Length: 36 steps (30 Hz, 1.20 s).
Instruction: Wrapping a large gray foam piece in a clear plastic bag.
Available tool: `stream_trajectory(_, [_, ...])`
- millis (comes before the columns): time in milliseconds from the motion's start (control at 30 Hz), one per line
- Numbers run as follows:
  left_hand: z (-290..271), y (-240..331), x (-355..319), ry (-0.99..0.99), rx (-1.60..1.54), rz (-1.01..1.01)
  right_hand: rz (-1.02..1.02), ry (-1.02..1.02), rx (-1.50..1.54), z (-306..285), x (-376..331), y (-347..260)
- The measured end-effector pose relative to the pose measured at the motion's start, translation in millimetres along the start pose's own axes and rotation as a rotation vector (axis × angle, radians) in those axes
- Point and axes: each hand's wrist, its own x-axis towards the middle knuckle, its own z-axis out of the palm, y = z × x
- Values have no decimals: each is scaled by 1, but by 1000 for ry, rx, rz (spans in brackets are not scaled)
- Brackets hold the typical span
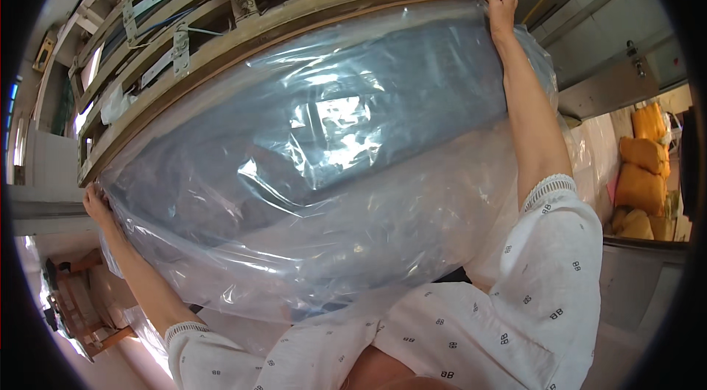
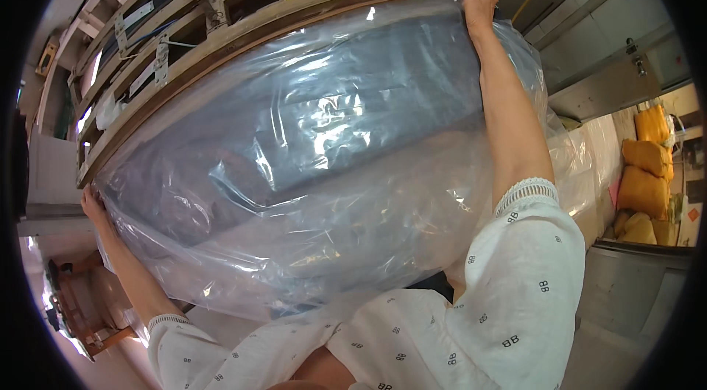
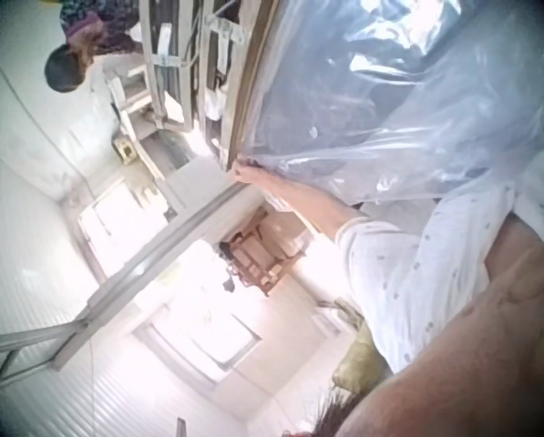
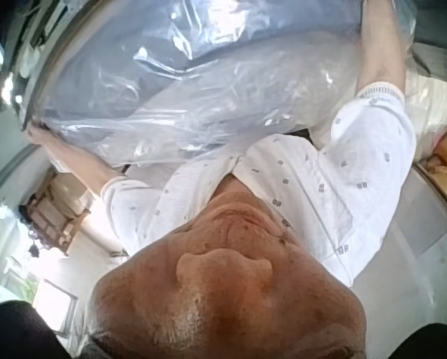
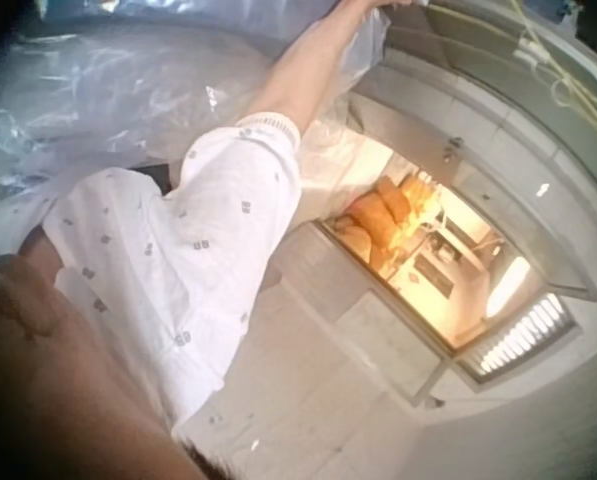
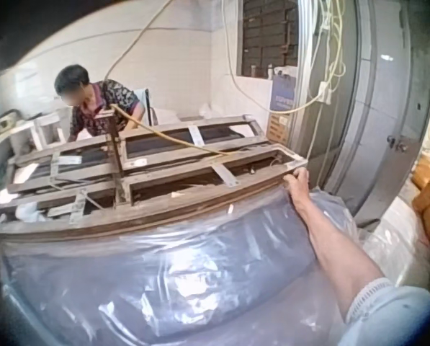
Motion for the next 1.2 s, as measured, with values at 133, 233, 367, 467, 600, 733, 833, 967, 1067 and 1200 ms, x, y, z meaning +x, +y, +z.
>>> stream_trajectory(133, [7,2,-3,3,-77,14,35,8,37,-2,5,3])
stream_trajectory(233, [-4,-1,4,-8,-133,34,47,25,49,0,5,3])
stream_trajectory(367, [-22,-8,16,21,147,7,-69,-167,-55,5,22,21])
stream_trajectory(467, [-10,32,-25,-424,521,271,111,-472,-98,-44,8,-14])
stream_trajectory(600, [-88,108,-22,-265,560,317,-352,-604,-791,-104,-26,-42])
stream_trajectory(733, [-220,110,-14,-14,757,240,86,-1167,159,-127,-94,-115])
stream_trajectory(833, [-223,122,-33,11,1503,260,120,-1174,355,-146,-144,-168])
stream_trajectory(967, [-50,181,-133,-324,940,664,21,-1122,363,-167,-176,-204])
stream_trajectory(1067, [116,241,-307,-833,378,575,-58,-1088,382,-177,-193,-213])
stream_trajectory(1200, [194,271,-428,-838,143,1068,-278,-1057,388,-200,-208,-248])
